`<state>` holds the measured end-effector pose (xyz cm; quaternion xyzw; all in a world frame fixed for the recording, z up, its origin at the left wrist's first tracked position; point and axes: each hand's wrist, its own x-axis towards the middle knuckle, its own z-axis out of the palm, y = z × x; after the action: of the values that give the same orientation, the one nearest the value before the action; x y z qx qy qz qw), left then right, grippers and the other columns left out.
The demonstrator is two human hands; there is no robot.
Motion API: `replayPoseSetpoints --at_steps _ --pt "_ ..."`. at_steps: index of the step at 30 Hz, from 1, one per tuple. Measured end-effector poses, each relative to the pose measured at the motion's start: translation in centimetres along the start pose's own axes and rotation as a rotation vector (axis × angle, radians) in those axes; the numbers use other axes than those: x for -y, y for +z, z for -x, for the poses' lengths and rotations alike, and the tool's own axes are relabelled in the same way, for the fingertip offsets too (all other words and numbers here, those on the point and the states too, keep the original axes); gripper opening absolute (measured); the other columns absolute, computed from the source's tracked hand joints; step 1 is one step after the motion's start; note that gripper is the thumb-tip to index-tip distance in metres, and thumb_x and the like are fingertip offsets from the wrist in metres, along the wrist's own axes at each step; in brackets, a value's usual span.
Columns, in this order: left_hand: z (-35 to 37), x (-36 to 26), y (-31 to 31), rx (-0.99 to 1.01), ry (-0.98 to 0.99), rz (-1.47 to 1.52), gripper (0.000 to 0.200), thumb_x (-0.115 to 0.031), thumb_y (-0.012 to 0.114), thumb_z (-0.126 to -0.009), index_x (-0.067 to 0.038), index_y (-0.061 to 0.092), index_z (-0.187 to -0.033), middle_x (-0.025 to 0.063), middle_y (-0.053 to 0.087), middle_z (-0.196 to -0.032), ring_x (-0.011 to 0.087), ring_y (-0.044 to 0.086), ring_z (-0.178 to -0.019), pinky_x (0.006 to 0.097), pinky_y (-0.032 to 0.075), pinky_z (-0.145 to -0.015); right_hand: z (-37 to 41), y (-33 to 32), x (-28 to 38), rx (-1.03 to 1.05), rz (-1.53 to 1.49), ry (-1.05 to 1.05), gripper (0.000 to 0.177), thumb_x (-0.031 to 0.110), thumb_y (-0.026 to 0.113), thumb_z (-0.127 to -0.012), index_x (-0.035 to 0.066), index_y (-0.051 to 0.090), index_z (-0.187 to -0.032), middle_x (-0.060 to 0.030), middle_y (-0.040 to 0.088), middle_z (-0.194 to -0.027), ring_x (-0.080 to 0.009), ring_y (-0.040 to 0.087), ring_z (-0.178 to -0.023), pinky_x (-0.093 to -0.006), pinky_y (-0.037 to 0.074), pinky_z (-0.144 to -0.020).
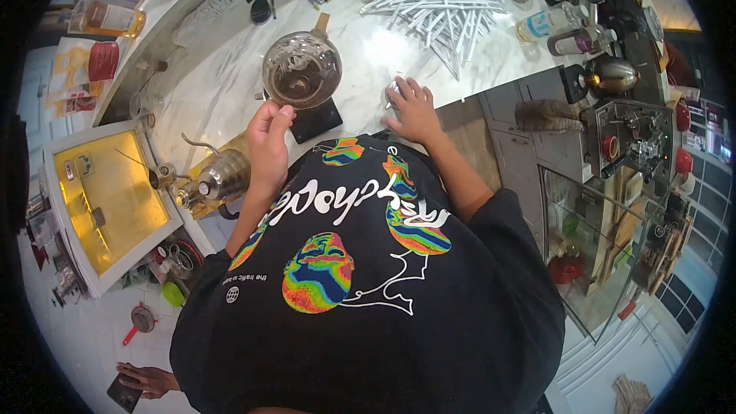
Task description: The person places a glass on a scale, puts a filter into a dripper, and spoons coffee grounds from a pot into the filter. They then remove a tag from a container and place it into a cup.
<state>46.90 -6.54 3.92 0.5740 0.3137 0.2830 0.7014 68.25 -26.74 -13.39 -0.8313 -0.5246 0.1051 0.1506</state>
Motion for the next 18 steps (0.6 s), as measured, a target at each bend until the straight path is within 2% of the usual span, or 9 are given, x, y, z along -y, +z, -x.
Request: replayPoseSetpoints --at_steps 3,5,6,7,10,13,14,15,18 --pt "-0.7 0.4 1.6 0.072 0.003 0.0 0.034 -0.008 0.064 -0.101 -0.011 0.044 -0.074 -0.0075 0.047 -0.077 0.0026 0.037 -0.073 0.0231 0.032 -0.066 1.9 -0.3 -1.1 -0.03 -0.009 -0.009 0.071 0.037 0.081 -0.082 0.021 0.053 -0.145 -0.0111 0.046 -0.156 -0.0355 0.037 -0.148 -0.061 0.03 -0.117" --pt "-0.9 1.4 2.5 0.114 -0.028 0.003 0.032 -0.008 0.063 -0.101 -0.01 0.045 -0.075 -0.0067 0.049 -0.078 0.003 0.037 -0.073 0.0227 0.033 -0.067 3.2 0.1 -2.5 0.003 0.086 -0.024 0.071 0.03 0.082 -0.082 0.022 0.053 -0.146 -0.0097 0.047 -0.155 -0.0342 0.038 -0.147 -0.06 0.031 -0.117" --pt "-1.2 2.6 2.3 0.147 -0.064 -0.05 0.032 -0.01 0.063 -0.102 -0.01 0.047 -0.075 -0.0045 0.051 -0.078 0.0044 0.049 -0.077 0.023 0.037 -0.071 3.7 0.2 -3.0 -0.038 0.06 -0.016 0.069 0.021 0.082 -0.08 0.021 0.054 -0.144 -0.009 0.048 -0.154 -0.0331 0.042 -0.144 -0.056 0.033 -0.116" --pt "-1.4 2.9 3.0 0.167 -0.062 -0.055 0.032 -0.01 0.063 -0.102 -0.01 0.047 -0.075 -0.0045 0.051 -0.078 0.0044 0.049 -0.077 0.023 0.037 -0.071 4.2 0.3 -3.4 -0.049 0.059 0.001 0.069 0.021 0.082 -0.08 0.021 0.054 -0.144 -0.009 0.048 -0.154 -0.0331 0.042 -0.144 -0.056 0.033 -0.116" --pt "-2.1 4.1 5.3 0.172 -0.216 -0.011 0.032 -0.015 0.062 -0.103 -0.009 0.049 -0.075 -0.0008 0.053 -0.076 0.0159 0.071 -0.097 0.027 0.044 -0.08 5.0 -0.2 -4.2 -0.144 -0.026 -0.071 0.058 0.01 0.075 -0.081 0.016 0.06 -0.136 -0.0119 0.055 -0.147 -0.0343 0.051 -0.134 -0.0479 0.045 -0.108" --pt "-3.1 7.7 5.9 0.252 -0.28 -0.068 0.028 -0.02 0.058 -0.106 -0.013 0.05 -0.08 0.0006 0.064 -0.087 0.0174 0.071 -0.102 0.0291 0.044 -0.083 5.7 0.9 -6.2 -0.291 -0.285 0.044 0.052 0.002 0.07 -0.082 0.007 0.062 -0.133 -0.0159 0.06 -0.14 -0.0373 0.055 -0.129 -0.0453 0.048 -0.105" --pt "-3.7 9.1 6.1 0.272 -0.311 -0.043 0.028 -0.023 0.06 -0.105 -0.014 0.051 -0.08 0.0 0.065 -0.087 0.0172 0.072 -0.099 0.0287 0.044 -0.081 5.5 0.4 -6.4 -0.424 -0.311 0.068 0.04 0.0 0.063 -0.09 0.004 0.066 -0.13 -0.0175 0.069 -0.123 -0.0332 0.064 -0.117 -0.0394 0.051 -0.1" --pt "-3.9 10.5 6.5 0.276 -0.315 -0.043 0.028 -0.023 0.06 -0.105 -0.014 0.051 -0.08 0.0 0.065 -0.087 0.0172 0.072 -0.099 0.0287 0.044 -0.081 5.4 0.2 -6.6 -0.424 -0.31 0.074 0.04 0.0 0.063 -0.09 0.004 0.066 -0.13 -0.0175 0.069 -0.123 -0.0332 0.064 -0.117 -0.0394 0.051 -0.1" --pt "-4.7 13.3 8.2 0.196 -0.382 -0.12 0.03 -0.023 0.064 -0.103 -0.011 0.053 -0.077 0.0009 0.062 -0.081 0.0151 0.07 -0.087 0.028 0.045 -0.074 5.0 0.3 -7.7 -0.598 -0.646 0.49 0.032 0.01 0.053 -0.104 0.003 0.069 -0.131 -0.0115 0.074 -0.098 -0.0144 0.067 -0.091 -0.0289 0.051 -0.085"
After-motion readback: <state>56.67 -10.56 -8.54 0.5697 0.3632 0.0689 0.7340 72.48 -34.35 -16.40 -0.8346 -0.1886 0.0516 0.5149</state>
